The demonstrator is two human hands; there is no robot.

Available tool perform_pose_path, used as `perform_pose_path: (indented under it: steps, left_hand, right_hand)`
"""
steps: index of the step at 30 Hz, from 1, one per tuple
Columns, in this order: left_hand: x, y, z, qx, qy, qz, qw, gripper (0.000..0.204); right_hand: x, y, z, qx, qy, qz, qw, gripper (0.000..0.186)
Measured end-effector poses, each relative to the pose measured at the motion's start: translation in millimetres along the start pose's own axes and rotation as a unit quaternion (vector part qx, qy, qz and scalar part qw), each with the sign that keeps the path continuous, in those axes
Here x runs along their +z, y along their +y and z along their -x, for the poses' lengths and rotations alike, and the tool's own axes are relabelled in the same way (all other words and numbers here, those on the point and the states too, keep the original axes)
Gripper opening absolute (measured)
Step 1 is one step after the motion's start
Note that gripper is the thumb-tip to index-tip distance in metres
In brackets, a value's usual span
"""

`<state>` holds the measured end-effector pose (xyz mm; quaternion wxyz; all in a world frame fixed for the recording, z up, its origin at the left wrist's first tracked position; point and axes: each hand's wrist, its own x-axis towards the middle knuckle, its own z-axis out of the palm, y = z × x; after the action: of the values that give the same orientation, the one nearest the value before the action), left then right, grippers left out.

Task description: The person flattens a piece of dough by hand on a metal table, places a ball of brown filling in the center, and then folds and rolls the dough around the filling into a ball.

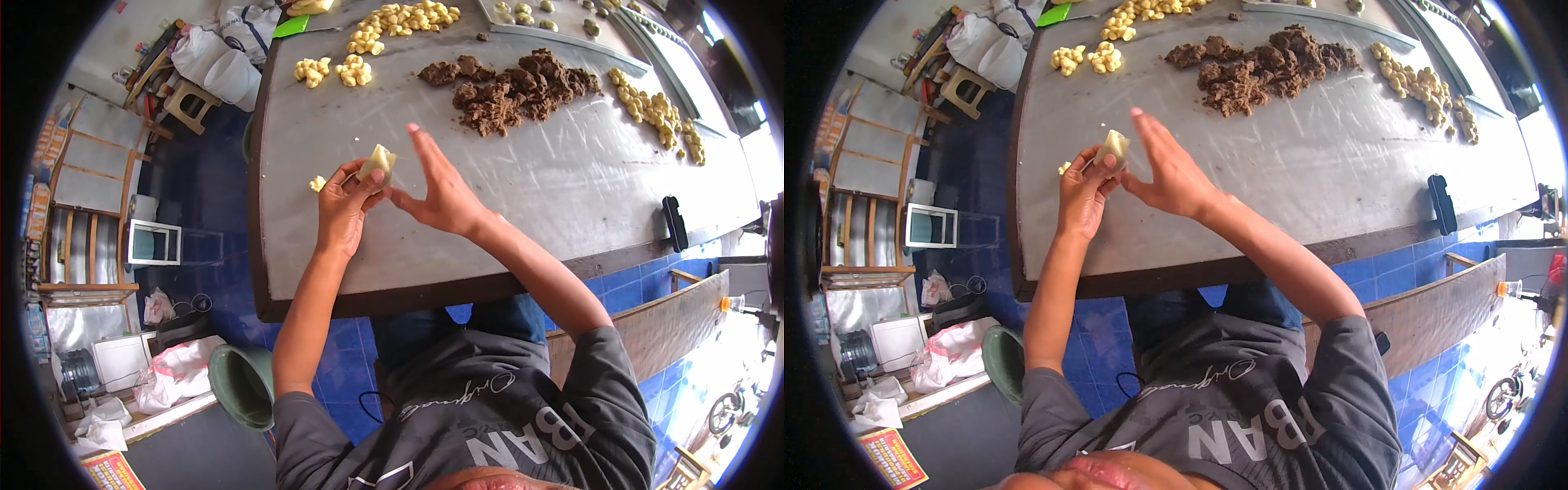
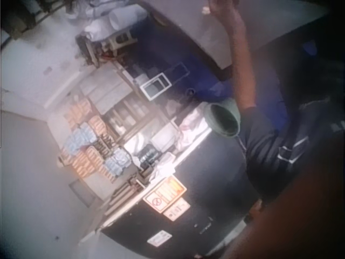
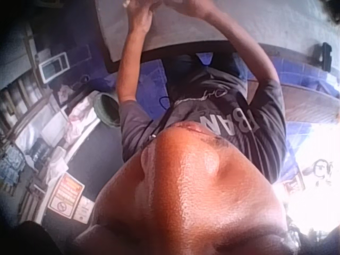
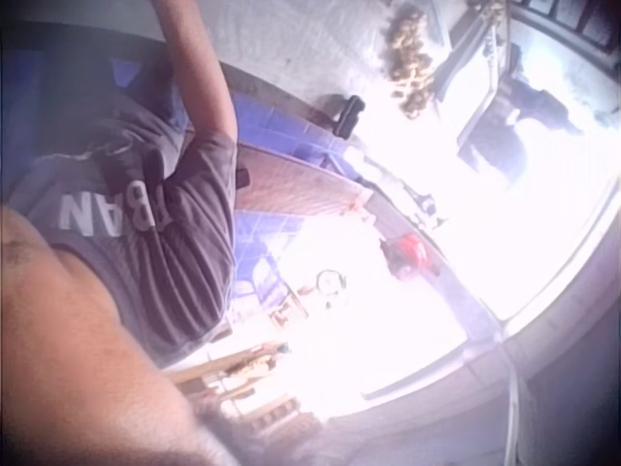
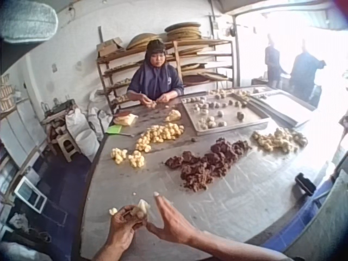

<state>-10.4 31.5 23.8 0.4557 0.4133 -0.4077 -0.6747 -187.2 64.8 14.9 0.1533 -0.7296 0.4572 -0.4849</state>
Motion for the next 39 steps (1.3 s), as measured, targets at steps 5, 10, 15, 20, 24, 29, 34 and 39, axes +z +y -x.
perform_pose_path:
  steps: [5,10,15,20,24,29,34,39]
  left_hand:
    - [6,0,3,0.008,-0.024,0.029,0.999,0.052]
    - [8,2,8,0.038,-0.044,0.038,0.998,0.059]
    - [7,1,6,0.055,-0.052,0.015,0.997,0.062]
    - [-1,1,8,0.038,-0.105,0.067,0.992,0.059]
    - [5,0,10,0.035,-0.135,0.059,0.989,0.061]
    - [17,-3,21,0.123,-0.09,-0.034,0.988,0.069]
    - [47,-15,42,0.273,-0.103,-0.295,0.91,0.074]
    - [62,-23,37,0.262,-0.059,-0.354,0.896,0.07]
  right_hand:
    - [9,6,-4,-0.092,-0.107,0.055,0.988,0.082]
    - [22,9,2,-0.002,-0.084,-0.088,0.993,0.079]
    - [23,11,1,0.103,-0.092,-0.274,0.952,0.071]
    - [18,9,-4,0.146,-0.061,-0.343,0.926,0.063]
    - [18,11,-2,0.14,-0.009,-0.33,0.934,0.061]
    - [9,5,-12,0.238,0.054,-0.492,0.836,0.059]
    - [5,3,-10,0.271,0.045,-0.603,0.749,0.052]
    - [4,-14,-7,0.323,0.004,-0.7,0.637,0.04]
